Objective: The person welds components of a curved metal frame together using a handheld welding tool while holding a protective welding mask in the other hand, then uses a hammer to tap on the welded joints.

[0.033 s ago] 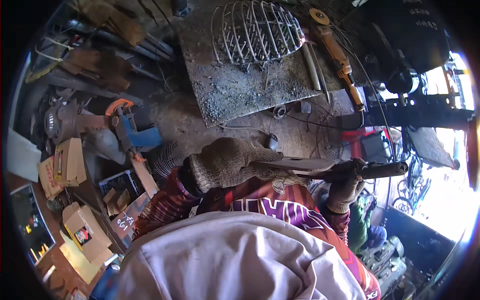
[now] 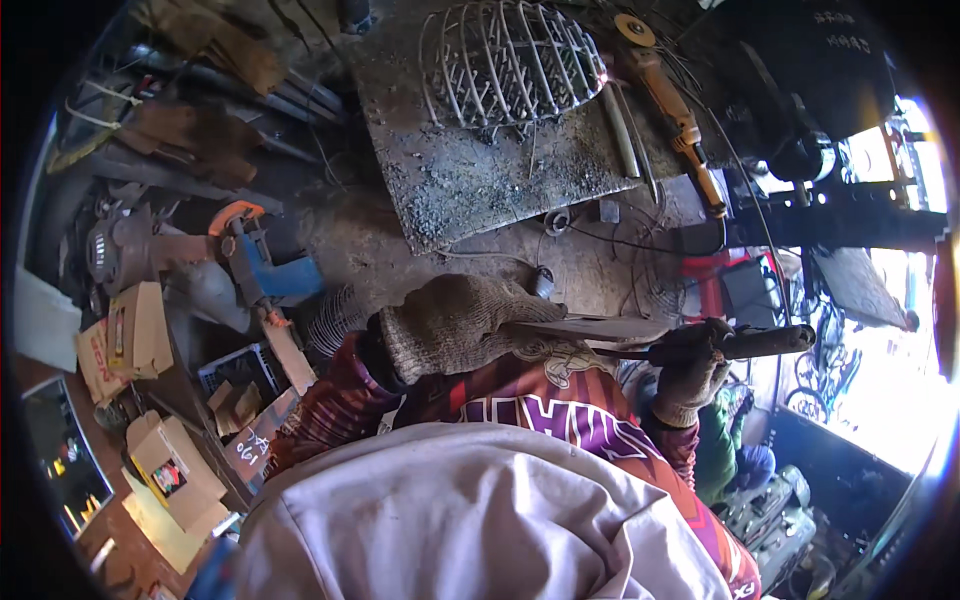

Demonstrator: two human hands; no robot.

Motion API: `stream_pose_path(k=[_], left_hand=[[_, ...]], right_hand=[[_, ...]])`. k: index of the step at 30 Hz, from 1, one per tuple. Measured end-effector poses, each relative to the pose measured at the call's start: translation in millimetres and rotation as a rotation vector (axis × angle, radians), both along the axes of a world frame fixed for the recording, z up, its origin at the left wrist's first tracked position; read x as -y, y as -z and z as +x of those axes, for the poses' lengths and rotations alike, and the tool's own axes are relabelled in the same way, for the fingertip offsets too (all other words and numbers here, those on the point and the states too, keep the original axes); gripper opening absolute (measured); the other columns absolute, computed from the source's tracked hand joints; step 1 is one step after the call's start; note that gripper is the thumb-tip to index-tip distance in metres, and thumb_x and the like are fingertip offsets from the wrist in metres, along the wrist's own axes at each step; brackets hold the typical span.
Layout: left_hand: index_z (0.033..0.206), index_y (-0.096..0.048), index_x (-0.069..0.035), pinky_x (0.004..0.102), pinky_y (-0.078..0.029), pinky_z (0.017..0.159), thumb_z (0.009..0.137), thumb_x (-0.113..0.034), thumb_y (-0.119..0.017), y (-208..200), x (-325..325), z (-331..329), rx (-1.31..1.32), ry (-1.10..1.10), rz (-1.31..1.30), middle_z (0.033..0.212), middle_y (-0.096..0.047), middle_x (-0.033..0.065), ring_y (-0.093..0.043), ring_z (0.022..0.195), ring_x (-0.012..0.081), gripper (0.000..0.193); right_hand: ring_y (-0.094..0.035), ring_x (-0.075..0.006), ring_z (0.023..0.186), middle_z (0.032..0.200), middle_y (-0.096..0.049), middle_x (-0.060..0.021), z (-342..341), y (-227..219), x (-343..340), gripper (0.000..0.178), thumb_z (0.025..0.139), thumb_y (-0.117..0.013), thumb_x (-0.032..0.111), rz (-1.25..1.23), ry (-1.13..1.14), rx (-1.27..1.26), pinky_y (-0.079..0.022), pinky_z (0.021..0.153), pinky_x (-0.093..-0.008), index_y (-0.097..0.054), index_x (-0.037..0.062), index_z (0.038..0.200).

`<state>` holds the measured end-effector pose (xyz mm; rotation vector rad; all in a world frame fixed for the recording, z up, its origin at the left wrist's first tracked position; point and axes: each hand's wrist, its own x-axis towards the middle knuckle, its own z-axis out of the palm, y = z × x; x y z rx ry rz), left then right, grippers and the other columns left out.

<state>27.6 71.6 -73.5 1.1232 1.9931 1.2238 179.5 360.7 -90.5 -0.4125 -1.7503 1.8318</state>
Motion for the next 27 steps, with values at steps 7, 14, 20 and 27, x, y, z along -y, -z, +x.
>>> stream_pose_path(k=[7,14,20,27], left_hand=[[0.118,-0.065,-0.017,0.0375,-0.052,0.077,0.088,-0.027,-0.062,-11.7,4.2,-6.4,0.026,0.070,0.097,0.104,-0.067,0.0143,-0.066,0.093,0.0321,0.031],[0.123,-0.060,-0.010,0.0364,-0.050,0.082,0.089,-0.022,-0.062,-1.8,20.6,-7.0,-0.112,0.079,0.093,0.111,-0.065,0.0149,-0.065,0.097,0.0305,0.037],[0.120,-0.059,0.002,0.0295,-0.050,0.070,0.087,-0.008,-0.064,-18.3,26.9,-1.4,0.240,-0.082,0.179,0.095,-0.068,0.0144,-0.065,0.078,0.0193,0.035],[0.101,-0.066,0.004,0.0271,-0.049,0.066,0.083,-0.015,-0.069,-8.9,49.7,-4.1,0.408,-0.334,0.012,0.082,-0.067,0.0040,-0.061,0.072,0.0114,0.027]], right_hand=[[-0.059,-0.0199,0.063,0.079,-0.058,-0.0087,21.0,0.6,22.7,0.050,0.090,-0.061,0.040,0.015,0.116,-0.049,-0.051,0.055,-0.0338,-0.047,0.0000,0.118],[-0.059,-0.0192,0.063,0.078,-0.058,-0.0084,27.9,1.1,28.2,0.057,0.090,-0.059,0.048,0.008,0.207,-0.031,-0.051,0.054,-0.0319,-0.045,0.0015,0.119],[-0.061,-0.0167,0.056,0.077,-0.059,-0.0090,30.5,-8.1,23.3,0.036,0.093,-0.054,0.023,-0.031,0.372,-0.057,-0.046,0.041,-0.0252,-0.043,0.0036,0.121],[-0.062,-0.0174,0.060,0.083,-0.059,-0.0068,22.9,-34.0,-15.1,0.034,0.085,-0.058,0.008,0.009,0.648,-0.043,-0.050,0.048,-0.0273,-0.044,0.0016,0.115]])
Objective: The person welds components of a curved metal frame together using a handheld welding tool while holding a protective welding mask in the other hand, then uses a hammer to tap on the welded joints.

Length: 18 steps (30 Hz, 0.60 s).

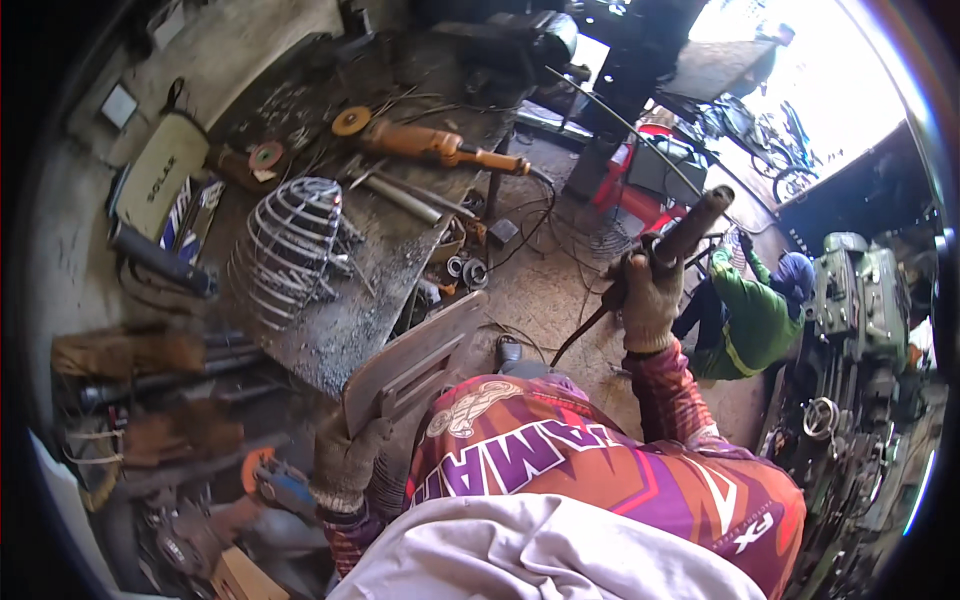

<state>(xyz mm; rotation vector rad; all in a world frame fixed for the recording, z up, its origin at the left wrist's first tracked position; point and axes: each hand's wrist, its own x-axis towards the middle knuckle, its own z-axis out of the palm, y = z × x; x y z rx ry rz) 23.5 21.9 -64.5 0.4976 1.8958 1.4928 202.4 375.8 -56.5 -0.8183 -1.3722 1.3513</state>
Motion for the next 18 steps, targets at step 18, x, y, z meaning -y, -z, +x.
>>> stream_pose_path(k=[18], left_hand=[[0.104,-0.064,0.005,0.0291,-0.051,0.067,0.080,-0.009,-0.066,-12.3,-81.8,8.7,0.081,0.005,-0.113,0.083,-0.066,0.0057,-0.062,0.073,0.0137,0.028]], right_hand=[[-0.059,-0.0122,0.071,0.083,-0.064,-0.0056,3.6,-53.9,-244.9,0.032,0.091,-0.061,0.033,0.125,0.018,-0.134,-0.049,0.064,-0.0275,-0.058,0.0019,0.099]])
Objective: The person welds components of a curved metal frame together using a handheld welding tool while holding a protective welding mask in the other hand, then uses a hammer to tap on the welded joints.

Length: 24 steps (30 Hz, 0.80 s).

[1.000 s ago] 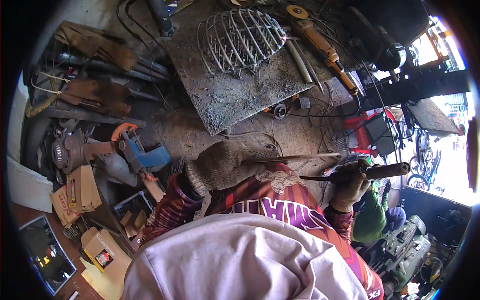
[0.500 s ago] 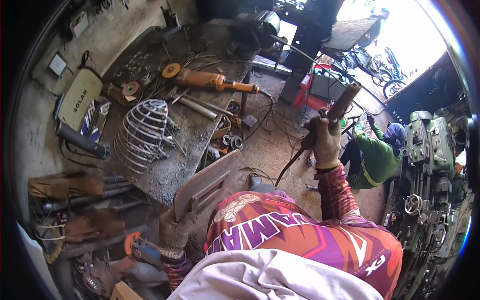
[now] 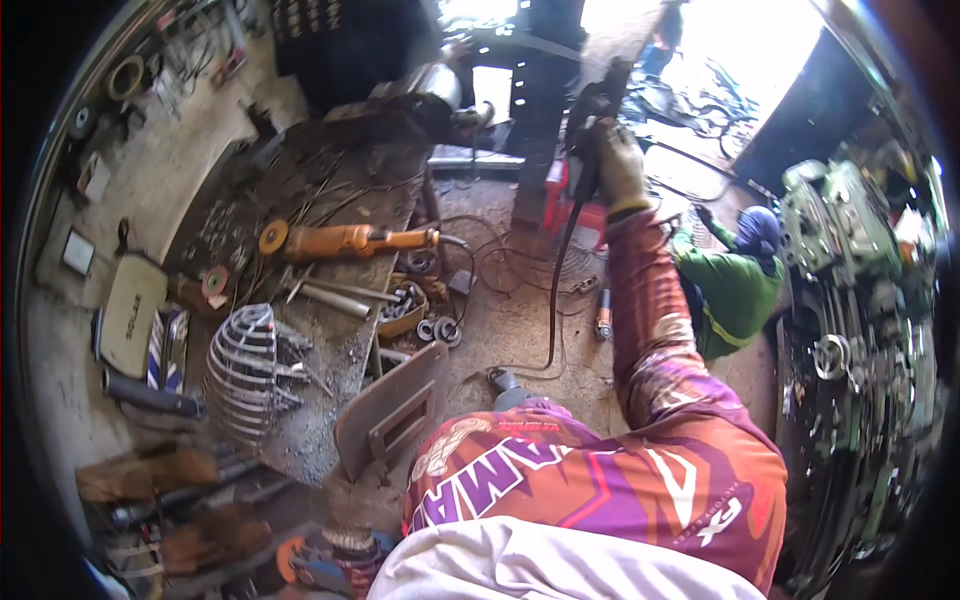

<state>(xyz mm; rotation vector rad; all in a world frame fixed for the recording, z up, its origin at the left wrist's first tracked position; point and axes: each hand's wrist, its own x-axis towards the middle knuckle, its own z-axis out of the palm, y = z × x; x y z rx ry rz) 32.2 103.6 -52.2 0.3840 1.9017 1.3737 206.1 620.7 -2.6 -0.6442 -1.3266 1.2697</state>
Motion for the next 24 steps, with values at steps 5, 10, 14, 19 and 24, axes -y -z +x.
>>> stream_pose_path(k=[5,10,14,19,24], left_hand=[[0.105,-0.065,0.003,0.0261,-0.051,0.057,0.081,-0.013,-0.067,30.6,-31.8,2.6,0.016,-0.068,-0.005,0.079,-0.067,0.0055,-0.063,0.065,0.0129,0.029],[0.111,-0.061,0.001,0.0283,-0.053,0.058,0.082,-0.010,-0.066,29.9,-77.2,22.7,-0.027,-0.163,0.030,0.090,-0.065,0.0076,-0.063,0.070,0.0148,0.031],[0.108,-0.063,0.002,0.0289,-0.051,0.065,0.082,-0.015,-0.068,28.7,-97.3,34.1,0.046,-0.246,-0.127,0.087,-0.067,0.0058,-0.063,0.074,0.0138,0.032],[0.112,-0.061,0.002,0.0314,-0.051,0.072,0.080,-0.015,-0.070,6.1,-122.9,47.2,-0.029,-0.291,-0.203,0.095,-0.067,0.0063,-0.062,0.081,0.0156,0.037],[0.118,-0.057,0.002,0.0294,-0.050,0.079,0.079,-0.011,-0.069,3.3,-129.5,63.4,-0.009,-0.434,-0.159,0.105,-0.064,0.0066,-0.060,0.090,0.0162,0.042]], right_hand=[[-0.058,-0.0107,0.077,0.086,-0.057,0.0016,-29.5,18.0,-114.9,0.057,0.092,-0.049,0.054,-0.139,-0.341,-0.281,-0.051,0.062,-0.0268,-0.048,0.0147,0.134],[-0.061,-0.0146,0.081,0.093,-0.062,-0.0019,-83.2,50.2,-197.0,0.067,0.091,-0.040,0.065,-0.190,-0.427,-0.274,-0.051,0.068,-0.0299,-0.052,0.0115,0.130],[-0.061,-0.0156,0.081,0.094,-0.063,-0.0028,-141.5,64.2,-218.8,0.068,0.092,-0.038,0.065,-0.292,-0.399,-0.164,-0.051,0.069,-0.0309,-0.054,0.0103,0.128],[-0.063,-0.0179,0.080,0.091,-0.065,-0.0047,-193.8,67.6,-219.8,0.070,0.092,-0.031,0.067,-0.374,-0.299,0.043,-0.051,0.069,-0.0333,-0.062,0.0082,0.116],[-0.064,-0.0240,0.072,0.084,-0.066,-0.0085,-248.4,114.2,-275.3,0.062,0.090,-0.045,0.063,-0.292,-0.309,0.325,-0.051,0.063,-0.0377,-0.062,0.0073,0.110]])
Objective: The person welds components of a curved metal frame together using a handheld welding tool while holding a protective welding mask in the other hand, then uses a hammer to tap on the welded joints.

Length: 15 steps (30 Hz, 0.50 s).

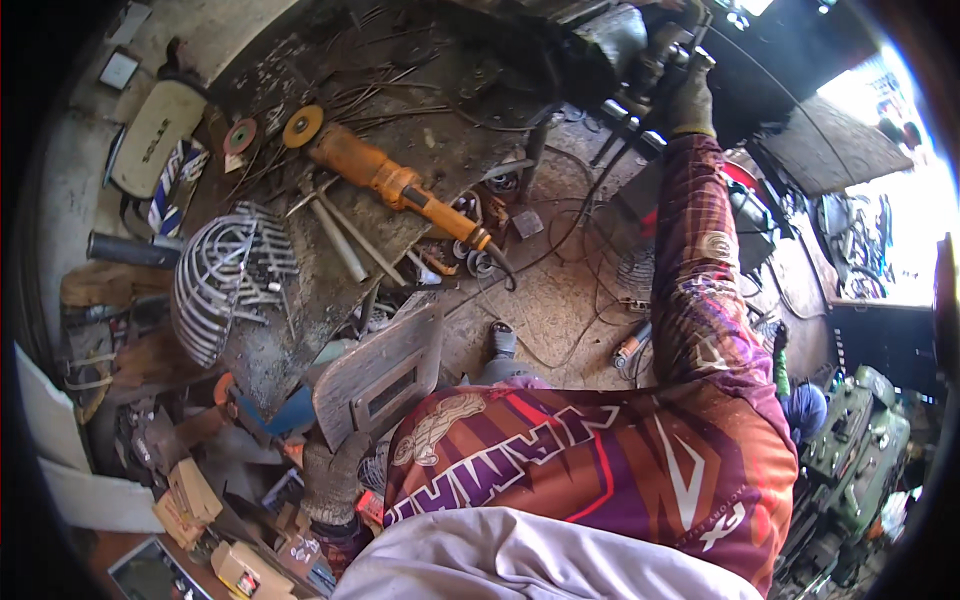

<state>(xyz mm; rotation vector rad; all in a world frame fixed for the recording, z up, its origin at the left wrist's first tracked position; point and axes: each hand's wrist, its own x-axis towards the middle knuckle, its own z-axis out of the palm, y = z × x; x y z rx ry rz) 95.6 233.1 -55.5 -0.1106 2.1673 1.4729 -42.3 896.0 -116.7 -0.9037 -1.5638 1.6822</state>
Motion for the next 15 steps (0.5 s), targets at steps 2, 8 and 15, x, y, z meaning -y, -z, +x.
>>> stream_pose_path(k=[2,8,15], left_hand=[[0.120,-0.056,0.002,0.0290,-0.049,0.082,0.080,-0.009,-0.068,-0.3,-20.5,-19.2,-0.011,0.007,0.065,0.108,-0.063,0.0069,-0.059,0.094,0.0164,0.044],[0.120,-0.056,0.001,0.0300,-0.048,0.083,0.083,-0.013,-0.068,-28.1,-1.3,-17.3,0.129,-0.073,0.450,0.105,-0.064,0.0072,-0.061,0.092,0.0161,0.042],[0.117,-0.057,0.001,0.0332,-0.054,0.075,0.084,-0.016,-0.067,-49.6,68.2,2.2,-0.088,-0.231,0.291,0.092,-0.063,0.0082,-0.062,0.086,0.0153,0.038]], right_hand=[[-0.065,-0.0276,0.079,0.088,-0.066,-0.0120,37.4,9.3,-22.4,0.053,0.081,-0.057,0.052,0.411,0.008,0.256,-0.051,0.068,-0.0390,-0.059,0.0070,0.110],[-0.064,-0.0251,0.094,0.106,-0.065,-0.0145,38.1,50.3,-21.0,0.041,0.084,-0.060,0.026,1.130,-0.183,0.448,-0.053,0.080,-0.0375,-0.055,0.0033,0.118],[-0.059,-0.0245,0.101,0.114,-0.058,-0.0143,34.7,75.9,9.2,0.047,0.099,-0.032,0.041,0.187,-0.390,-0.140,-0.048,0.090,-0.0428,-0.052,0.0032,0.118]])
